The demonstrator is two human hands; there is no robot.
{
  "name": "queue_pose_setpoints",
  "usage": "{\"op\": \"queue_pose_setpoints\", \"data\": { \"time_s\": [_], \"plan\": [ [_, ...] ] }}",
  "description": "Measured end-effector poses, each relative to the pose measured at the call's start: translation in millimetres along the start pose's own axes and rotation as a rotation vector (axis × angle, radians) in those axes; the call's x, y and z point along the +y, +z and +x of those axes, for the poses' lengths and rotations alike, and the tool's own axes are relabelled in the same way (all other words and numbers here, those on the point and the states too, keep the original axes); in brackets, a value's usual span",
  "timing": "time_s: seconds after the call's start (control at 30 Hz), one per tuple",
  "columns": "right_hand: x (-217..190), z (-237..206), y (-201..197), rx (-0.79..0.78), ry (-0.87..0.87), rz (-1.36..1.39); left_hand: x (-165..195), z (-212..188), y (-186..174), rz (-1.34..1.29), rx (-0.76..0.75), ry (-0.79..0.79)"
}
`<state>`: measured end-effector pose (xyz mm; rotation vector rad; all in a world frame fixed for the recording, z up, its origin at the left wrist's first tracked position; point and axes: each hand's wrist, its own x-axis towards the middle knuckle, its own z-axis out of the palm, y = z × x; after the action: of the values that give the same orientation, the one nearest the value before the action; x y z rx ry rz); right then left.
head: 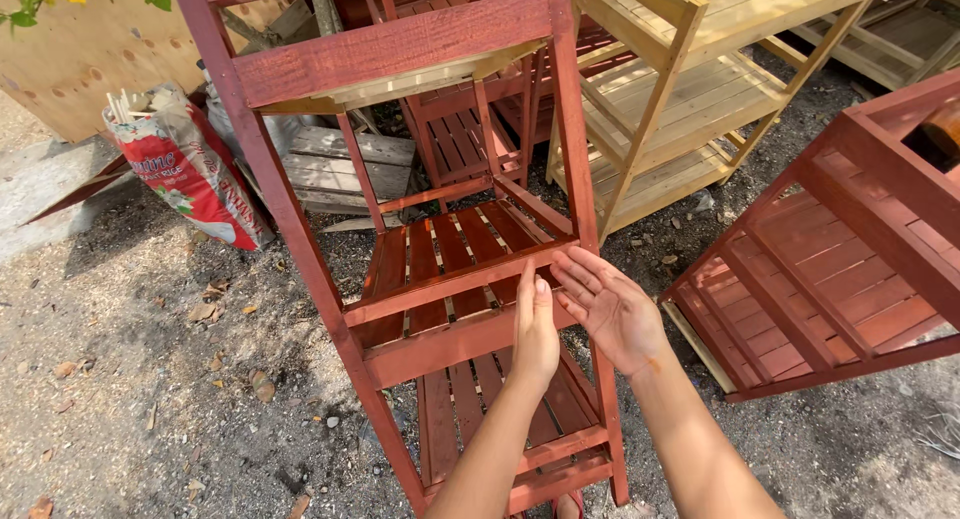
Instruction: The person opens a bottle of wood stain and pours it into a small container, then repositions a red wooden chair-like frame on the ground. They hold the container in one hand and use a brush to apply stain to the frame's rails and slats, working around the piece.
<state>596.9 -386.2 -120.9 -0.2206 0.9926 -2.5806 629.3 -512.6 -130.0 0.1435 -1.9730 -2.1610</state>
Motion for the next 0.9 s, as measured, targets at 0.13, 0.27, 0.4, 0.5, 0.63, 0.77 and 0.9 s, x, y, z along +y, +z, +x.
{"op": "queue_pose_setpoints", "data": {
  "time_s": [0.13,0.27,0.4,0.5,0.63,0.77,0.9],
  "plan": [
    [14.3,-47.8,-0.7,0.331,0.042,-0.183,0.0,-33.7,74.1,0.152,-0.077,0.060],
    [7.6,-93.7,-8.8,0.343,0.003,-0.150,3.3,-20.5,104.7,0.016,-0.094,0.001],
    [-17.3,-124.7,-28.6,0.147,-0.099,-0.433,-2.3,1.9,131.0,-0.185,-0.073,-0.123],
    [-49.8,-128.2,-64.3,0.164,-0.094,-0.469,-19.0,-7.0,180.9,-0.327,-0.107,-0.217],
    [-117.7,-120.8,-147.3,0.293,-0.170,-0.537,-49.5,-39.5,283.1,-0.398,-0.255,-0.409],
    [-186.0,-129.9,-229.9,0.496,-0.140,-0.419,-67.2,-65.9,377.1,-0.251,-0.386,-0.224],
    [-232.3,-137.1,-284.1,0.625,-0.143,-0.281,-75.1,-71.4,428.7,-0.152,-0.488,-0.081]
  ]
}}
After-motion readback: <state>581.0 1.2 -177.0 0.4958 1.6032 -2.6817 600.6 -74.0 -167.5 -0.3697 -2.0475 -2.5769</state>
